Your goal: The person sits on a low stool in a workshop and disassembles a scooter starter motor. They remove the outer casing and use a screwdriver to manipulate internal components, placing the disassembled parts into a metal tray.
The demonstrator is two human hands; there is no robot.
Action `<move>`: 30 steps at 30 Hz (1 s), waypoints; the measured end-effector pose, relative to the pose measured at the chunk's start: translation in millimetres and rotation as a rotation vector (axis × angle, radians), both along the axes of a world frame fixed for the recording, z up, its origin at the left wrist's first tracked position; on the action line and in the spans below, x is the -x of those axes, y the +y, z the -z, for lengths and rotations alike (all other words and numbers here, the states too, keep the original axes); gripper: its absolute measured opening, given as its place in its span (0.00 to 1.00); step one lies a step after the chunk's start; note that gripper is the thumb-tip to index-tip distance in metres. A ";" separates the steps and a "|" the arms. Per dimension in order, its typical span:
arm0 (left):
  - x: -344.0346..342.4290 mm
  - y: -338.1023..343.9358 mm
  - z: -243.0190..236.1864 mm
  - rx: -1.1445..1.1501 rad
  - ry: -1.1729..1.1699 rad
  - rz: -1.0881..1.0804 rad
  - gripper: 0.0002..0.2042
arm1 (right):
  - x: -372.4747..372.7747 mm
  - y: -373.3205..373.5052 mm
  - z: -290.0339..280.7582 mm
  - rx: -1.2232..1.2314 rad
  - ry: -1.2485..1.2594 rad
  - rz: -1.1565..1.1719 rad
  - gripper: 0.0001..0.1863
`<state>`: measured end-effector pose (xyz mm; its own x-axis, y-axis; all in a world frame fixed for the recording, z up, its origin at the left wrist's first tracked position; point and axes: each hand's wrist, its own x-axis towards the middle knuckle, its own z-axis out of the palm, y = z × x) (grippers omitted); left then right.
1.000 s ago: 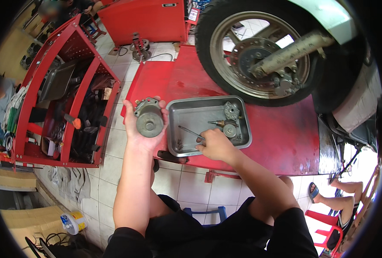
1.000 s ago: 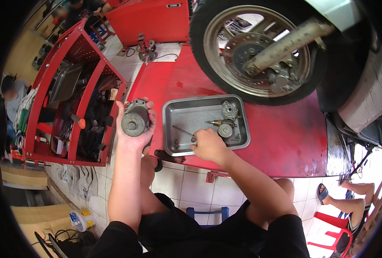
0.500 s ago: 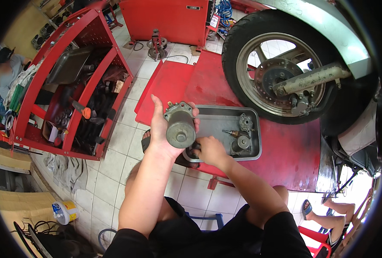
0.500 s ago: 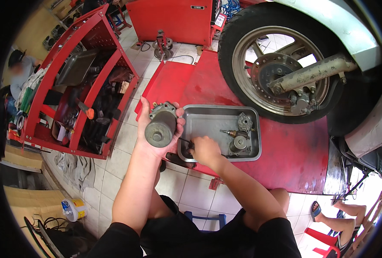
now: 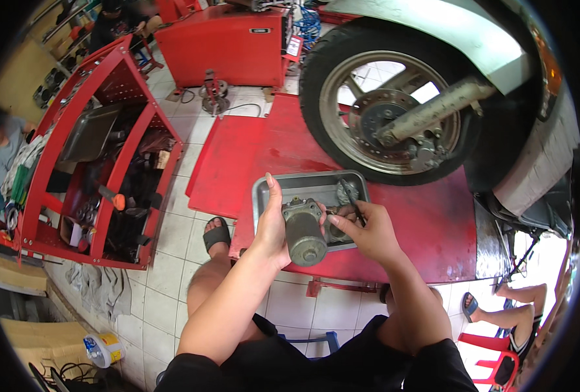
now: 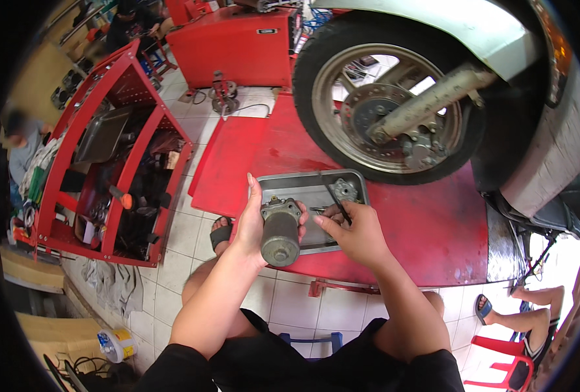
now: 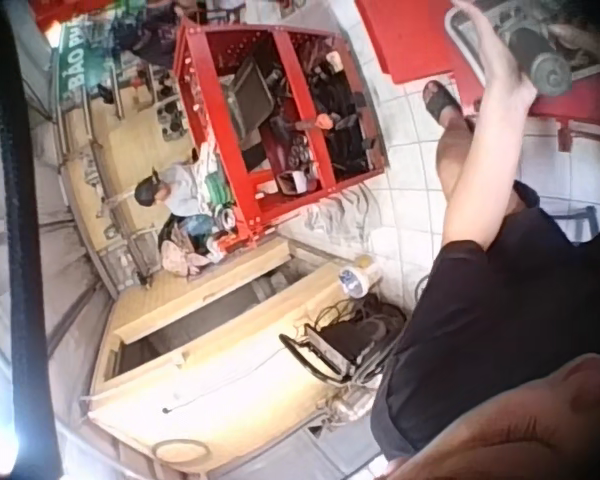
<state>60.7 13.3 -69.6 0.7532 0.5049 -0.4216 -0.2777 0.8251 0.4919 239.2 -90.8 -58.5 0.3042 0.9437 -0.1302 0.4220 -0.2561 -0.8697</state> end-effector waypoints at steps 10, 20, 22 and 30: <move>-45.5 -36.9 0.5 0.002 0.102 -0.049 0.46 | -4.1 -37.6 -8.4 -0.166 0.414 0.096 0.12; -45.2 -30.8 8.0 -0.244 -0.062 -0.097 0.48 | 12.0 -35.7 -2.8 -0.295 0.485 0.242 0.11; -45.0 -29.6 8.7 -0.326 -0.018 -0.125 0.47 | 14.5 -35.2 -1.1 -0.309 0.495 0.265 0.11; -40.7 -31.2 14.4 -0.578 0.061 -0.199 0.47 | 18.3 -34.7 3.8 -0.277 0.518 0.254 0.09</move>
